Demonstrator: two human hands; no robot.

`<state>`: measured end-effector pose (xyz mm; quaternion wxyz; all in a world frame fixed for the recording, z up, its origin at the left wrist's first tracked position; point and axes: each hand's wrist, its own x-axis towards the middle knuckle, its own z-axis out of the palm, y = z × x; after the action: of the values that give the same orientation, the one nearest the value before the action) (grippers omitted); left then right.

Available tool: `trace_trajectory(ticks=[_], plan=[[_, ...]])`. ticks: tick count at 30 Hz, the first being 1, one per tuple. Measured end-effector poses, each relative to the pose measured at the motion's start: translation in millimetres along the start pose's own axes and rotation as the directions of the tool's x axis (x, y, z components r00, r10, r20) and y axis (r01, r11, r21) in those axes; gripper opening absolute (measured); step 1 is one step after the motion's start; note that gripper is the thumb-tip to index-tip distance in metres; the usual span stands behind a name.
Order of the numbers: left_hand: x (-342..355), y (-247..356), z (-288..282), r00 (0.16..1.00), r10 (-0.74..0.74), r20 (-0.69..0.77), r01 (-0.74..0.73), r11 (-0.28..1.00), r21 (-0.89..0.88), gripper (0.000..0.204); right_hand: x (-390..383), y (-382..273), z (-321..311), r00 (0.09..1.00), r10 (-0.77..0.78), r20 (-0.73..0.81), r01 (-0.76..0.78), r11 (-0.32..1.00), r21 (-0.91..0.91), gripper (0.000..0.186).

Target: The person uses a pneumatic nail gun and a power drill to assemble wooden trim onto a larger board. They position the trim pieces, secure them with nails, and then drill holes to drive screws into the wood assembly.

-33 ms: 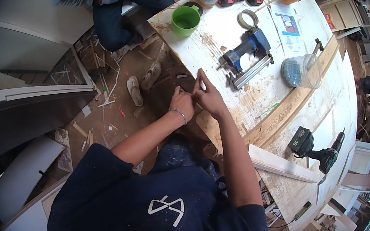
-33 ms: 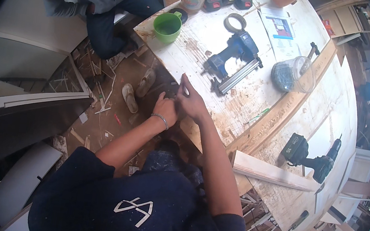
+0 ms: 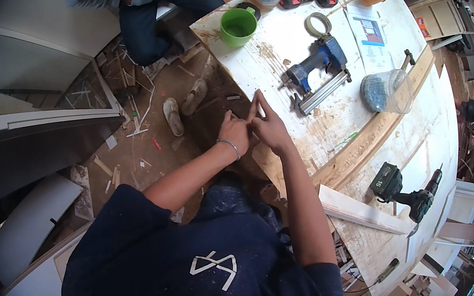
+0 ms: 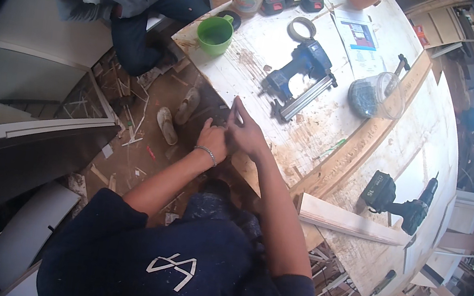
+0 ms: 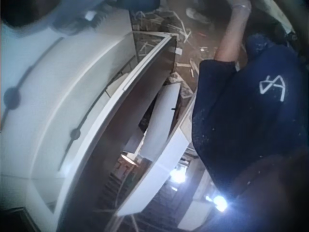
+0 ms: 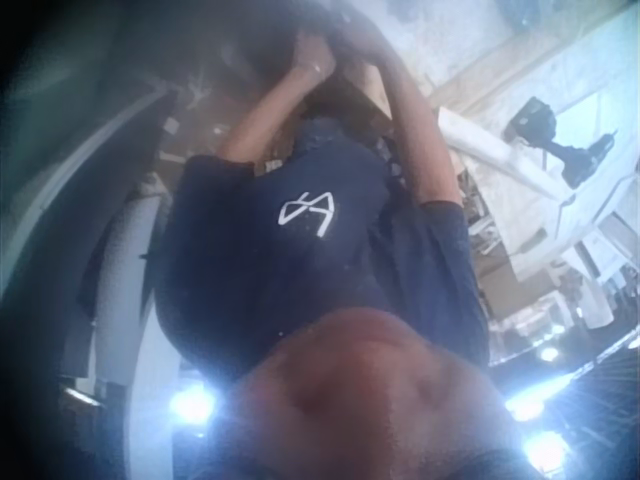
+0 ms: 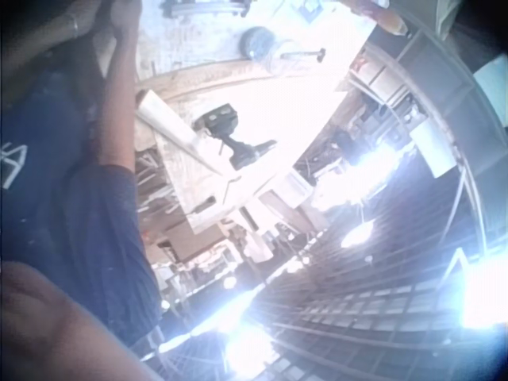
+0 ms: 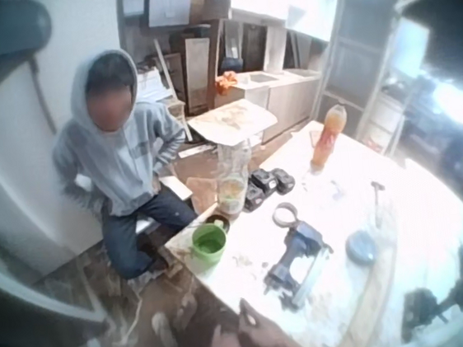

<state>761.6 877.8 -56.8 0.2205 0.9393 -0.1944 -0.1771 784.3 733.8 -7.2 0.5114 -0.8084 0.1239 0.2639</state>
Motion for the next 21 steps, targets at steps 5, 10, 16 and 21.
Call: trace_trajectory(ticks=[5,10,16,21], plan=[[7,8,-8,0.982,-0.107,0.153,0.081,0.983,0.164,0.109,-57,25,-6,0.991,0.052,0.121,-0.046,0.998,-0.051,0.087],[9,9,-7,0.979,-0.109,0.170,0.084,0.986,0.145,0.110,-65,38,-5,0.995,0.018,0.094,-0.018,1.000,0.000,0.087],[10,12,-14,0.975,-0.116,0.189,0.086,0.983,0.162,0.109,-63,26,-7,0.992,0.059,0.108,-0.059,0.998,-0.002,0.086],[13,13,-16,0.957,-0.153,0.248,0.122,0.983,0.137,0.116,-67,31,0,0.995,0.028,0.093,-0.031,0.999,0.032,0.086]])
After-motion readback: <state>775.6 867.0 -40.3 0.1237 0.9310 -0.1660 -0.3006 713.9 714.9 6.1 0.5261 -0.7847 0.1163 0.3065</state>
